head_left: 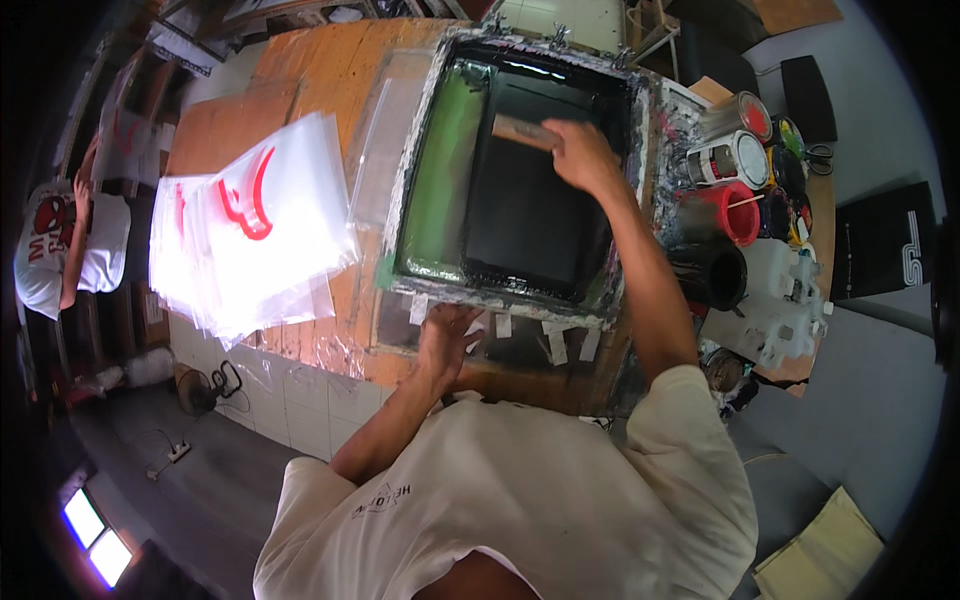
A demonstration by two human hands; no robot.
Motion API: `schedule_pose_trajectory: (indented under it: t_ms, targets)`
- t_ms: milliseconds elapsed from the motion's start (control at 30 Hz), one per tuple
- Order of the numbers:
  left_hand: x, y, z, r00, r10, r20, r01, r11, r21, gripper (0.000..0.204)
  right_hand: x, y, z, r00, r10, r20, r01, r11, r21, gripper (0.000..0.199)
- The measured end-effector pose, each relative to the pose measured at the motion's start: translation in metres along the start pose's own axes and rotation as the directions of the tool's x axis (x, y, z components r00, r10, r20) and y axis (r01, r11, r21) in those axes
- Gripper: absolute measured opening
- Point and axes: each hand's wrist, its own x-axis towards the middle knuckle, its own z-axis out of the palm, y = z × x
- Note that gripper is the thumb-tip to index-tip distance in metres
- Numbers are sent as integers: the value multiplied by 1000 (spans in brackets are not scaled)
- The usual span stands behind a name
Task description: The person performs screen printing on plastic bags by placing a bag on the printing bed, lowering the screen, and using a squeegee to apply red ink across the mesh. They then lift the screen, remove the printed bag, and place it on a stack before repeating the process for multiple bags.
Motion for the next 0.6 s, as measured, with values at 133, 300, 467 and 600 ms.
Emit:
schedule_pose_trajectory:
  t_ms: [133, 300, 467, 600]
  targets:
    - [-17, 17, 12, 998, 31, 57, -32, 999, 13, 17, -119, -74, -11, 979, 61, 195, -76, 994, 73, 46]
    - [-34, 40, 25, 967, 78, 244, -98, 993, 70, 25, -197, -115, 14, 969, -136, -204, 103, 981, -162, 51]
    - [-53, 74, 50, 889, 159, 429, -177, 984, 2, 36, -186, -138, -31, 923, -193, -332, 84, 945, -315, 35]
    - [-80, 120, 104, 782, 317, 536, -348, 936, -47, 27, -143, -131, -81, 833, -349, -429, 193, 910, -366, 26]
